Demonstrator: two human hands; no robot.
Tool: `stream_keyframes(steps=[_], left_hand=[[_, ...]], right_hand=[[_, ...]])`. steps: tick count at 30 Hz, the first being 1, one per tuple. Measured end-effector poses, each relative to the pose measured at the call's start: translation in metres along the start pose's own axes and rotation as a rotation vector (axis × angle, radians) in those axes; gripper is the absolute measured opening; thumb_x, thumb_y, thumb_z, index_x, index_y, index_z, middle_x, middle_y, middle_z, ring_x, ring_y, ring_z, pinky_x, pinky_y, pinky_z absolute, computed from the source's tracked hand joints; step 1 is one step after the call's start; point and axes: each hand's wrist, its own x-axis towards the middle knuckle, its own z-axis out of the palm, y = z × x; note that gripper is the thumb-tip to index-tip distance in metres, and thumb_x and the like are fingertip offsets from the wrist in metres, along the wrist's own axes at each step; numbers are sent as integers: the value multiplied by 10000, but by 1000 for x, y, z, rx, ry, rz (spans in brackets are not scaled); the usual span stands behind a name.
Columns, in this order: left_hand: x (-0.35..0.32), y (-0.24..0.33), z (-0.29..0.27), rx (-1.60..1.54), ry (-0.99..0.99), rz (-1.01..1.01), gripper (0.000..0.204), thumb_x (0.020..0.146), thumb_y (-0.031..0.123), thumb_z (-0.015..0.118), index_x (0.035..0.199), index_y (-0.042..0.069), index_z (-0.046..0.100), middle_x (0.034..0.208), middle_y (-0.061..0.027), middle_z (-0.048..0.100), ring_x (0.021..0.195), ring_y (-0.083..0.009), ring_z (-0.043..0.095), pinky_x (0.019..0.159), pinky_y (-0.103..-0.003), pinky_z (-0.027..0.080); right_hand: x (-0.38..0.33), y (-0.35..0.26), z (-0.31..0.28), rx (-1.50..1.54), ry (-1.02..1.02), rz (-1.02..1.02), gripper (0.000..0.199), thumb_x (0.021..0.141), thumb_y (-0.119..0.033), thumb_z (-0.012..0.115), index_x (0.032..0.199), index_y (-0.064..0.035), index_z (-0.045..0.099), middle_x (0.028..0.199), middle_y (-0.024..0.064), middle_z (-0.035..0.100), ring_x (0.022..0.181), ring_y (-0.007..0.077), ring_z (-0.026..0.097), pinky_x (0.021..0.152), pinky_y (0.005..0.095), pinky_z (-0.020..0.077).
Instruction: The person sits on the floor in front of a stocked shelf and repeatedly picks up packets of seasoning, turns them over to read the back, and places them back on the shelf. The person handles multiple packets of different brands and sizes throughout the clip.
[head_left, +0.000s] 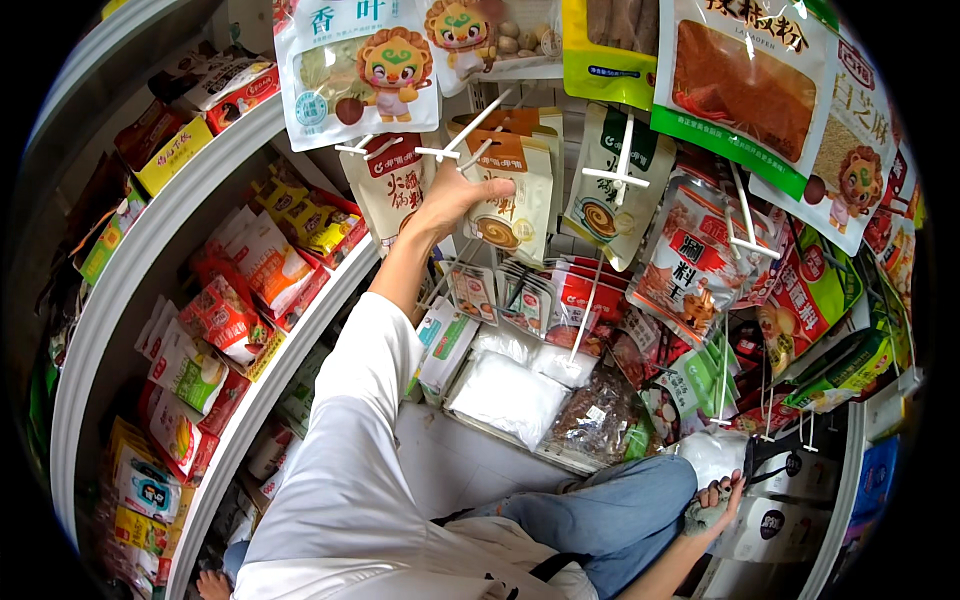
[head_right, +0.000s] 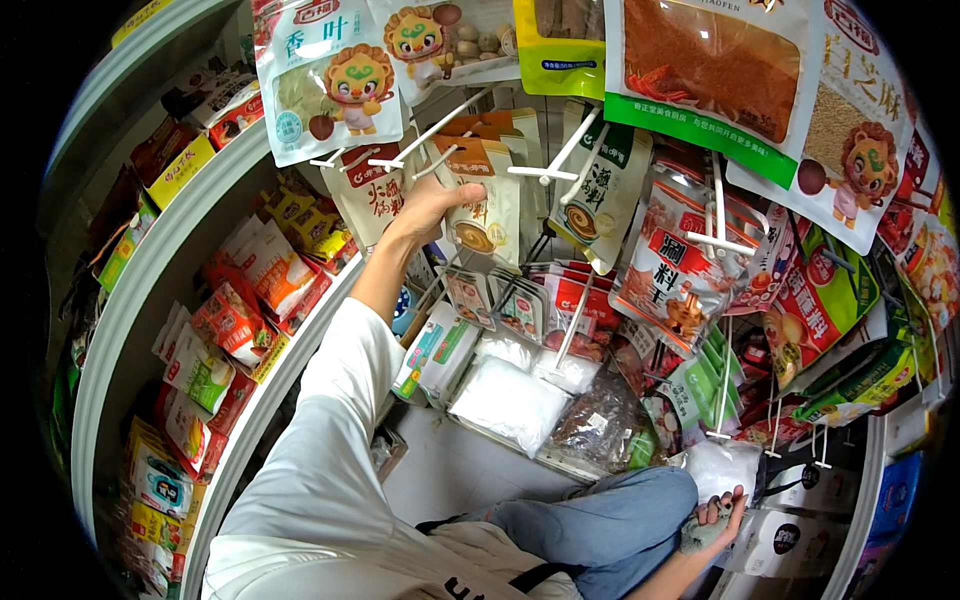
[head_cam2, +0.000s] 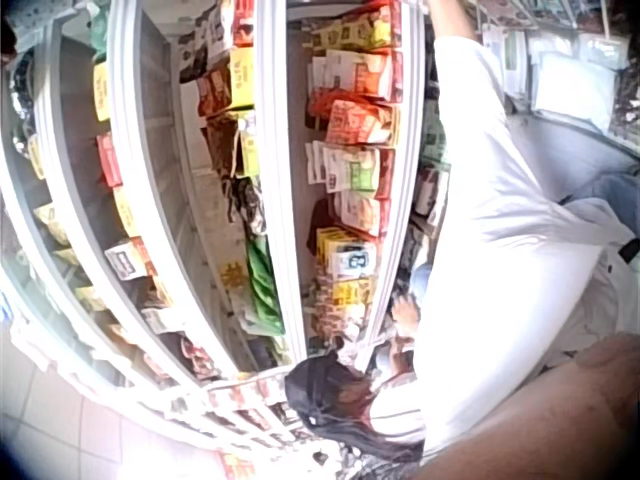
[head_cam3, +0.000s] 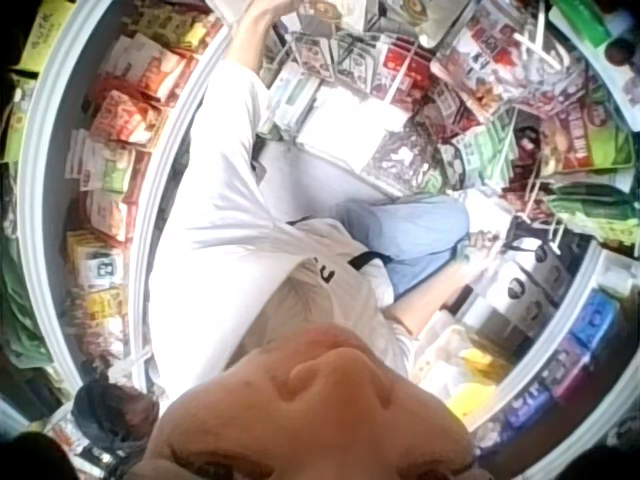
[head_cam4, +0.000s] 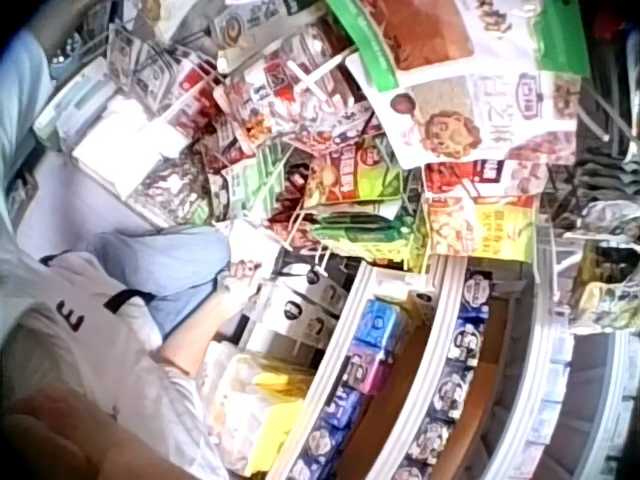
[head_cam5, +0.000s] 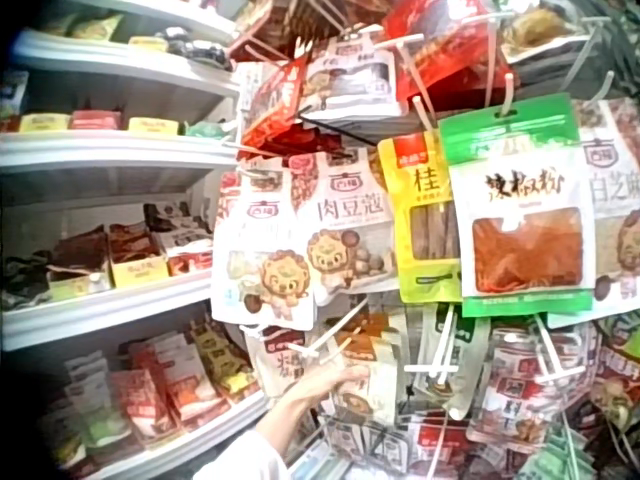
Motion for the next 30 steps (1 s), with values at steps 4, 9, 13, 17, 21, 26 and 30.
stream_keyframes(steps=[4,9,13,17,21,26,30], left_hand=[[4,0,-1,-58,85,-36,673,691,123,867,1259,-16,534,1137,-151,664,1018,-237,665,915,-367,552],[-16,16,9,-211,9,-111,617,751,184,843,1236,-37,534,1087,-154,678,906,-223,703,816,-368,600],[-34,14,1,-210,-12,-56,589,809,303,806,1229,-21,551,1079,-119,674,917,-184,685,789,-313,569],[-73,21,1,-264,2,39,598,816,285,797,1254,-23,532,1104,-107,665,920,-177,676,807,-318,561],[-113,42,19,-297,35,138,514,821,271,774,1195,17,529,991,-59,639,825,-162,629,758,-314,525],[-171,24,49,-286,-169,-104,423,791,185,797,1119,23,585,987,-84,677,832,-189,659,763,-334,532],[-215,-3,123,-324,-335,-522,433,861,161,752,1247,39,597,1099,-37,681,959,-119,634,846,-297,510]], right_hand=[[1,2,-1,31,-20,17,273,1055,-286,443,1111,-61,587,793,11,605,419,50,306,337,210,228],[2,2,-6,16,-4,9,261,1053,-290,451,1101,-70,584,784,5,605,407,50,293,332,215,224],[3,6,-7,-34,-9,-13,283,1043,-331,477,1105,-92,615,769,-17,596,400,33,271,332,204,210],[4,7,-8,-50,81,-20,290,1055,-335,442,1107,-107,614,764,-22,595,381,37,291,310,217,199],[8,5,-16,-49,-14,14,315,1056,-357,436,1108,-100,610,753,-19,594,363,42,271,304,225,196],[-11,5,20,-69,103,53,335,1060,-345,413,1097,-69,599,711,1,584,351,66,319,294,238,218],[-26,13,17,-339,-129,110,376,1037,-355,443,1076,-10,588,672,66,576,344,106,369,292,260,266]])
